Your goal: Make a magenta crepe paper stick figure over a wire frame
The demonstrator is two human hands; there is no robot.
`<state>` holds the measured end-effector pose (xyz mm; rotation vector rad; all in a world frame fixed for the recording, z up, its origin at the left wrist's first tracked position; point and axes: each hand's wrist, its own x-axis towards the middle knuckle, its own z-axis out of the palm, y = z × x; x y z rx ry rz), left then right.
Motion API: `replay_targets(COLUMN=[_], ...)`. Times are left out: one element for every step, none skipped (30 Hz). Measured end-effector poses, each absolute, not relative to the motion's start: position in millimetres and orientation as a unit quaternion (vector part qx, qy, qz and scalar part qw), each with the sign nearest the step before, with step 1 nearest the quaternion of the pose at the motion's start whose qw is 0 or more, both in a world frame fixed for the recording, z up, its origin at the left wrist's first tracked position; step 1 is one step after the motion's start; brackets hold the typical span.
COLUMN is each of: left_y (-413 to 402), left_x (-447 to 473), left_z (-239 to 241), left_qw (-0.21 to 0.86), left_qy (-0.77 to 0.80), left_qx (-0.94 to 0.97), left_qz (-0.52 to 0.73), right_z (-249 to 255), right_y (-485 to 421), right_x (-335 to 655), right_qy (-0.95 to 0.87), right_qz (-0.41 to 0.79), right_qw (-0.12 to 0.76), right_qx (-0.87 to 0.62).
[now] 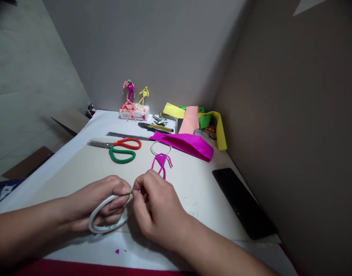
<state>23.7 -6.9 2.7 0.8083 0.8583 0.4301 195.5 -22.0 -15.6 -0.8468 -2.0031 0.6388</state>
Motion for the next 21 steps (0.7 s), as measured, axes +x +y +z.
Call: replay_targets(left_y=[-7.8,-8.8,-9.7,-10.6,-11.4,-12.0,-12.4,-12.8,-13.1,-13.4,-13.8,-14.4,-15.2,-16.2,-17.4,-18.7,-20.1,-21.4,-22.7,-23.8,-24.7], left_x=[23.8,23.8,23.8,23.7,23.6,23.5,23.4,23.2,22.9,22.5,22.0,21.6,21.3,21.0,20.9,20.9,20.9,21.0,21.0,21.0,21.0], left_z=[3.1,3.0,2.7,2.0,1.3,0.7,0.3,0.5,1.1,2.2,3.6,4.9,6.0,6.7,6.9,6.7,6.4,6.2,6.4,7.1,8.2], left_qw=[0.817,0.825,0.831,0.835,0.839,0.840,0.841,0.838,0.828,0.808,0.777,0.737,0.694,0.650,0.610,0.577,0.549,0.530,0.518,0.522,0.540], left_qy=[0.391,0.380,0.368,0.357,0.345,0.334,0.324,0.317,0.319,0.329,0.346,0.367,0.388,0.405,0.417,0.423,0.427,0.428,0.431,0.432,0.433], left_qx=[0.372,0.364,0.359,0.357,0.359,0.362,0.367,0.376,0.392,0.421,0.462,0.508,0.553,0.593,0.627,0.653,0.671,0.683,0.688,0.684,0.671], left_qz=[0.203,0.207,0.212,0.217,0.221,0.225,0.230,0.236,0.242,0.248,0.252,0.252,0.249,0.246,0.247,0.251,0.258,0.264,0.270,0.270,0.267], right_z=[-15.6,-15.3,-14.7,-13.9,-13.0,-12.1,-11.1,-10.1,-9.0,-7.7,-6.4,-5.0,-3.6,-2.5,-1.6,-1.0,-0.9,-1.1,-1.7,-2.3,-3.0], right_y=[-23.3,-24.9,-26.7,-28.5,-30.4,-32.2,-33.7,-34.7,-35.3,-35.4,-35.1,-34.6,-33.9,-33.3,-32.9,-32.8,-33.0,-33.7,-34.7,-35.9,-37.3], right_x=[195.2,194.9,194.5,194.1,193.6,193.0,192.4,191.7,191.1,190.7,190.4,190.3,190.4,190.8,191.3,191.8,192.3,192.8,193.1,193.2,193.1], right_qy=[-0.803,-0.805,-0.806,-0.806,-0.804,-0.801,-0.795,-0.789,-0.781,-0.773,-0.766,-0.758,-0.753,-0.750,-0.748,-0.750,-0.754,-0.762,-0.772,-0.783,-0.793], right_qz=[0.243,0.232,0.226,0.223,0.226,0.233,0.243,0.258,0.276,0.298,0.322,0.344,0.364,0.379,0.386,0.387,0.379,0.363,0.340,0.312,0.284], right_qw=[0.433,0.441,0.447,0.452,0.456,0.459,0.461,0.461,0.459,0.452,0.442,0.430,0.416,0.403,0.393,0.385,0.382,0.383,0.387,0.394,0.404], right_qx=[-0.330,-0.322,-0.315,-0.310,-0.308,-0.307,-0.310,-0.314,-0.321,-0.330,-0.339,-0.348,-0.356,-0.363,-0.370,-0.374,-0.377,-0.377,-0.373,-0.367,-0.357])
